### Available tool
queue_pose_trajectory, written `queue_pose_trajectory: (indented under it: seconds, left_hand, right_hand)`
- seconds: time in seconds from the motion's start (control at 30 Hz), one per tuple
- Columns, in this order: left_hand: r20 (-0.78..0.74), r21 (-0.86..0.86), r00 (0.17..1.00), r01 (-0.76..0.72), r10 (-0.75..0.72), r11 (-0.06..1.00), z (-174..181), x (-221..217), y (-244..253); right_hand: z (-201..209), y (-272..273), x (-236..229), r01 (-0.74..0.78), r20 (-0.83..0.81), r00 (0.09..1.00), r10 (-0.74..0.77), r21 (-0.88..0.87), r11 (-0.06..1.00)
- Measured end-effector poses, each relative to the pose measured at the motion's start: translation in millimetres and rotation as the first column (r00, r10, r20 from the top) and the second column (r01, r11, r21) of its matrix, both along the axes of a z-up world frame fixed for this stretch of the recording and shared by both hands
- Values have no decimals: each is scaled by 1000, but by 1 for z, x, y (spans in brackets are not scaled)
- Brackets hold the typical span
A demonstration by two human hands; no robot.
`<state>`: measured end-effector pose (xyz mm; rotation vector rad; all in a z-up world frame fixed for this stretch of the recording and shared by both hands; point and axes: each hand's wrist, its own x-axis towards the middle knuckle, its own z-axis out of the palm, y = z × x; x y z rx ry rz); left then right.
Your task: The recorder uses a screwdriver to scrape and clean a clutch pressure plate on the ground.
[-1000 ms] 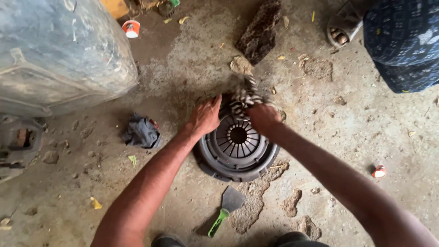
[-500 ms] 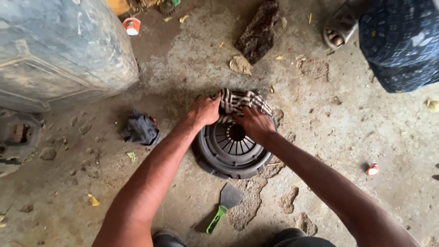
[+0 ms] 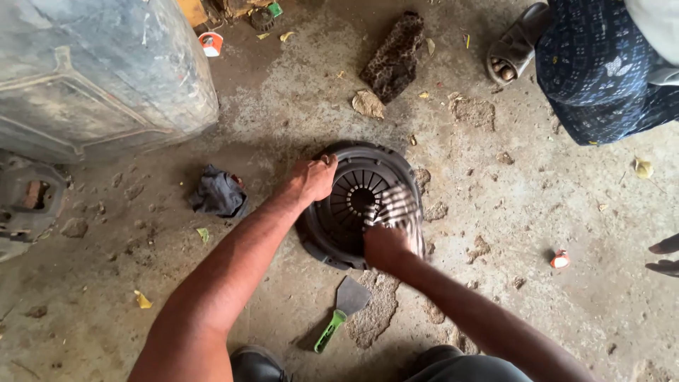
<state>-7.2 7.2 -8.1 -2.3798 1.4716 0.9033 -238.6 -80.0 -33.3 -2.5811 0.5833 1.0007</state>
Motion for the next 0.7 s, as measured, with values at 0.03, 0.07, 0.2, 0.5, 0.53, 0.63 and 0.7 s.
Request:
queue_pose_trajectory:
  seconds: [0.03, 0.07, 0.2, 0.5, 0.53, 0.63, 0.7]
  left_hand:
    - [47, -109, 998, 36, -31, 993, -18, 2, 2]
    - [97, -215, 994, 75, -55, 974, -36, 4, 4]
    - [57, -199, 998, 33, -22, 979, -19, -6, 11]
    - [72, -287, 997, -3, 25, 958, -46, -4, 0]
    - [52, -244, 998, -19, 33, 970, -39, -4, -2]
    - [5, -193, 998, -64, 66, 979, -24, -5, -1]
    - [-20, -184, 997, -83, 81, 979, -18, -5, -6]
  right_hand:
    - [-9, -2, -2, 19, 94, 995, -38, 200, 980]
    - [-18, -4, -5, 19, 177, 979, -96, 393, 919]
    - [20, -48, 20, 181, 369, 891, -265, 246, 952]
    - [9, 16, 60, 182, 619, 769, -159, 27, 983]
    - [5, 21, 60, 95, 699, 715, 11, -113, 989]
    - [-26, 28, 55, -7, 770, 614, 174, -214, 977]
    - [-41, 32, 45, -28, 794, 588, 154, -170, 985]
